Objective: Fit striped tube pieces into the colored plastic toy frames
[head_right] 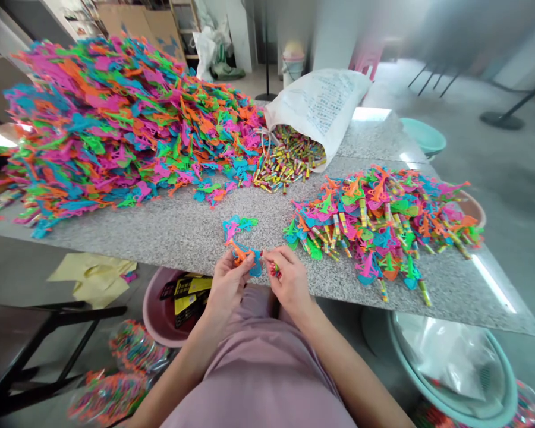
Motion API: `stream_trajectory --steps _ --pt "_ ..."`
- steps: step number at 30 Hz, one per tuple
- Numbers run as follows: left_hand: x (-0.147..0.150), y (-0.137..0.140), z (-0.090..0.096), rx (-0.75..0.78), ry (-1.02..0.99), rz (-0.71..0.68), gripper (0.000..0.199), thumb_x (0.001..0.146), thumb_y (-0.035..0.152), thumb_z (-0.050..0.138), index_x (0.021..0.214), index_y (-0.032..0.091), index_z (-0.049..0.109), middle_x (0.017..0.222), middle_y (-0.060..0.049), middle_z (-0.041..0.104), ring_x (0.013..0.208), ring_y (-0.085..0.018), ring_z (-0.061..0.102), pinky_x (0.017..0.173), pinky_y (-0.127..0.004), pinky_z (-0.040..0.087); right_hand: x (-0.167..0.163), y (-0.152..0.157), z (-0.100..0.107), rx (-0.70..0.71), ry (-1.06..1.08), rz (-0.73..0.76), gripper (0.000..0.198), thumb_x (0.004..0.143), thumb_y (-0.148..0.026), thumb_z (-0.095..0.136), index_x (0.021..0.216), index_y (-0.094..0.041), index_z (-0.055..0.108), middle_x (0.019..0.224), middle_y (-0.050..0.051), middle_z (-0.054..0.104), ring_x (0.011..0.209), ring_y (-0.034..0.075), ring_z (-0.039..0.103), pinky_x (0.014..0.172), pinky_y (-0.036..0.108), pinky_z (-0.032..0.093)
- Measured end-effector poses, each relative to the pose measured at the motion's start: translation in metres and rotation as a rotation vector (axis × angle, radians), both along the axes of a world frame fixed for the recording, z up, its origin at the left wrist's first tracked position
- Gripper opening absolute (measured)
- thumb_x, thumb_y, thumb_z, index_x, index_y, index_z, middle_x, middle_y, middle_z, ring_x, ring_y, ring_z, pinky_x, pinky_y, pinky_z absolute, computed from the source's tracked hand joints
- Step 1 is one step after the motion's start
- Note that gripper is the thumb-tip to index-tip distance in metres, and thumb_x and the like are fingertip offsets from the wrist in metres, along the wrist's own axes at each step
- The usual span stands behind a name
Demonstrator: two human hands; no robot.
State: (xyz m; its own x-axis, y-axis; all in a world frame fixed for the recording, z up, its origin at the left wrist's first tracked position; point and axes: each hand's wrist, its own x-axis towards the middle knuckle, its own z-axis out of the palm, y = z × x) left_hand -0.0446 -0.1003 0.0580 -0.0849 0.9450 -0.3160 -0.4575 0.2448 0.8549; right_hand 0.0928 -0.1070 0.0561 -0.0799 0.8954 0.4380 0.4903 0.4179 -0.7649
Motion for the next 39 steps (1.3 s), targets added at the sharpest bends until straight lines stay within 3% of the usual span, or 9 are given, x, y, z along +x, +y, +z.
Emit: stream_trajectory --steps 4,8,10,13,18,21,24,30,39 --pt "0.013 -0.002 -0.006 0.118 0.085 0.132 0.032 0.064 0.032 0.079 0.080 0.019 0.055 0.070 0.004 0.057 0.063 -0.007 0.053 0.063 -0.019 0.044 -0.006 -0.003 -0.007 -0.024 0.075 -0.049 0.017 0.088 -0.021 0.054 0.097 -0.026 0.067 0.092 0.005 0.065 0.086 0.019 0.063 0.078 0.033 0.052" --pt "0.005 0.016 -0.011 0.109 0.196 -0.064 0.037 0.065 0.042 0.077 0.086 0.020 0.056 0.078 -0.001 0.060 0.071 -0.013 0.057 0.068 -0.025 0.047 0.015 0.008 -0.005 -0.010 -0.024 -0.054 0.020 0.090 -0.023 0.052 0.103 -0.027 0.066 0.096 0.006 0.067 0.088 0.020 0.064 0.080 0.035 0.051" --pt "-0.014 0.037 -0.014 0.189 0.416 -0.064 0.045 0.062 0.044 0.078 0.095 0.020 0.058 0.095 -0.007 0.062 0.088 -0.020 0.059 0.079 -0.032 0.047 0.048 0.028 0.006 0.045 -0.085 -0.201 0.019 0.090 -0.025 0.053 0.104 -0.026 0.066 0.097 0.006 0.068 0.086 0.021 0.064 0.080 0.037 0.050" --pt "-0.048 0.074 -0.025 0.202 1.062 0.221 0.059 0.067 0.047 0.073 0.115 0.018 0.054 0.125 -0.017 0.051 0.123 -0.034 0.042 0.098 -0.046 0.037 0.121 0.069 0.032 0.163 -0.160 -0.609 0.020 0.088 -0.031 0.055 0.103 -0.023 0.066 0.094 0.009 0.069 0.084 0.025 0.064 0.082 0.042 0.047" --pt "-0.080 0.103 -0.055 0.022 1.515 0.138 0.038 0.075 0.042 0.064 0.102 0.016 0.061 0.118 -0.020 0.057 0.117 -0.040 0.045 0.095 -0.057 0.032 0.205 0.109 0.066 0.163 -0.162 -0.777 0.016 0.082 -0.032 0.064 0.095 -0.024 0.068 0.077 0.005 0.067 0.081 0.026 0.066 0.085 0.049 0.043" --pt "-0.079 0.098 -0.061 0.178 1.381 0.130 0.023 0.079 0.032 0.059 0.098 0.018 0.059 0.101 -0.012 0.065 0.103 -0.030 0.057 0.095 -0.047 0.037 0.188 0.099 0.056 0.060 0.168 -0.645 0.024 0.079 -0.041 0.066 0.097 -0.025 0.064 0.076 0.003 0.067 0.075 0.022 0.067 0.072 0.037 0.048" --pt "-0.064 0.084 -0.053 0.313 1.009 0.119 0.025 0.075 0.033 0.064 0.096 0.019 0.059 0.091 -0.007 0.066 0.085 -0.021 0.062 0.083 -0.035 0.045 0.131 0.075 0.027 -0.186 0.484 -0.356 0.035 0.076 -0.050 0.066 0.097 -0.024 0.059 0.079 0.005 0.071 0.066 0.020 0.067 0.053 0.030 0.048" --pt "-0.025 0.041 -0.030 0.109 0.179 0.016 0.030 0.062 0.032 0.079 0.087 0.019 0.068 0.081 -0.001 0.069 0.070 -0.012 0.062 0.070 -0.024 0.047 0.026 0.044 -0.007 -0.743 0.712 0.092 0.036 0.054 -0.043 0.082 0.072 -0.018 0.064 0.077 0.007 0.072 0.069 0.021 0.068 0.050 0.026 0.047" --pt "-0.033 0.001 -0.003 0.085 0.157 -0.181 0.036 0.065 0.033 0.079 0.093 0.019 0.063 0.088 -0.002 0.066 0.069 -0.013 0.064 0.063 -0.027 0.054 0.011 0.026 0.001 -0.605 0.507 0.121 0.037 0.070 -0.042 0.074 0.098 -0.018 0.073 0.080 0.003 0.068 0.061 0.013 0.057 0.052 0.026 0.045"
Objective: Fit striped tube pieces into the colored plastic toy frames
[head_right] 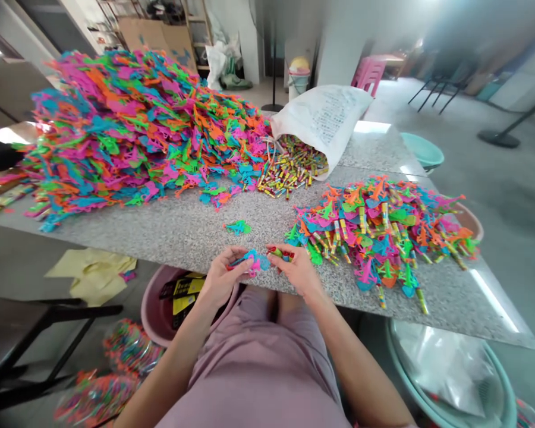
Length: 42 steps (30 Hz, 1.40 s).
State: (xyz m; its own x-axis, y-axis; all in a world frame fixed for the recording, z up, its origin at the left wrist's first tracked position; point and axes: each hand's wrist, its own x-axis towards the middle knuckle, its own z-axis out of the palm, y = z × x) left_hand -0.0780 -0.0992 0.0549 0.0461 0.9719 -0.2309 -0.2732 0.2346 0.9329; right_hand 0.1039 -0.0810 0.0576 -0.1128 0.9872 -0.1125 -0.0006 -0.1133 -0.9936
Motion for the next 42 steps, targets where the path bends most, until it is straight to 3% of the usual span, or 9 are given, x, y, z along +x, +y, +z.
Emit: stream_trajectory --steps 3,7,14,22,30,36,39,42 --pt "0.000 0.000 0.004 0.005 0.042 -0.052 0.033 0.067 0.034 0.078 0.091 0.017 0.064 0.080 -0.004 0.067 0.066 -0.013 0.064 0.061 -0.026 0.054 -0.002 -0.007 0.001 0.160 -0.145 -0.093 0.026 0.072 -0.037 0.073 0.092 -0.020 0.075 0.082 0.004 0.069 0.073 0.017 0.061 0.065 0.031 0.050" --pt "0.001 0.001 0.005 0.008 0.070 -0.051 0.039 0.063 0.031 0.080 0.096 0.017 0.064 0.077 -0.003 0.068 0.060 -0.012 0.063 0.058 -0.024 0.051 -0.002 -0.013 0.005 0.329 -0.249 -0.057 0.022 0.080 -0.033 0.067 0.098 -0.023 0.074 0.090 0.005 0.070 0.086 0.020 0.063 0.082 0.037 0.050" --pt "0.000 -0.001 0.008 0.017 0.095 -0.044 0.031 0.060 0.027 0.083 0.080 0.013 0.064 0.058 0.003 0.061 0.051 -0.007 0.054 0.052 -0.018 0.042 -0.001 -0.019 0.006 0.424 -0.291 -0.019 0.021 0.084 -0.027 0.063 0.103 -0.023 0.072 0.092 0.006 0.067 0.086 0.018 0.063 0.078 0.032 0.050" --pt "0.004 -0.001 0.006 0.026 0.022 -0.063 0.026 0.065 0.030 0.079 0.082 0.014 0.069 0.062 0.001 0.064 0.052 -0.009 0.055 0.053 -0.020 0.044 -0.001 -0.026 0.002 0.495 -0.295 -0.054 0.028 0.083 -0.016 0.063 0.106 -0.028 0.071 0.094 0.004 0.065 0.088 0.017 0.062 0.079 0.030 0.050" --pt "0.013 -0.005 0.005 0.035 -0.088 0.074 0.022 0.066 0.029 0.079 0.079 0.014 0.069 0.066 0.001 0.064 0.057 -0.008 0.055 0.058 -0.020 0.044 -0.005 -0.036 0.003 0.616 -0.429 -0.102 0.031 0.084 -0.013 0.057 0.108 -0.027 0.071 0.096 0.004 0.065 0.089 0.018 0.063 0.078 0.030 0.053" --pt "0.015 -0.006 0.000 0.000 -0.085 0.132 0.027 0.064 0.030 0.080 0.080 0.013 0.069 0.066 0.000 0.065 0.058 -0.009 0.057 0.060 -0.021 0.046 -0.008 -0.041 -0.009 0.759 -0.516 -0.075 0.044 0.084 -0.006 0.049 0.119 -0.027 0.065 0.098 0.006 0.063 0.091 0.019 0.062 0.079 0.032 0.053" --pt "0.017 -0.006 -0.005 -0.053 -0.105 0.113 0.030 0.062 0.033 0.080 0.080 0.013 0.068 0.068 0.000 0.065 0.059 -0.009 0.058 0.062 -0.022 0.047 -0.012 -0.045 -0.017 0.791 -0.529 -0.040 0.046 0.084 -0.005 0.046 0.122 -0.026 0.063 0.099 0.007 0.063 0.093 0.019 0.061 0.081 0.032 0.052" --pt "0.016 0.007 -0.009 -0.050 0.000 -0.060 0.036 0.068 0.043 0.074 0.087 0.013 0.066 0.072 -0.002 0.064 0.062 -0.012 0.059 0.061 -0.024 0.049 -0.001 -0.038 -0.017 0.766 -0.579 -0.065 0.041 0.086 -0.009 0.046 0.120 -0.025 0.064 0.099 0.007 0.063 0.093 0.018 0.062 0.082 0.032 0.051"
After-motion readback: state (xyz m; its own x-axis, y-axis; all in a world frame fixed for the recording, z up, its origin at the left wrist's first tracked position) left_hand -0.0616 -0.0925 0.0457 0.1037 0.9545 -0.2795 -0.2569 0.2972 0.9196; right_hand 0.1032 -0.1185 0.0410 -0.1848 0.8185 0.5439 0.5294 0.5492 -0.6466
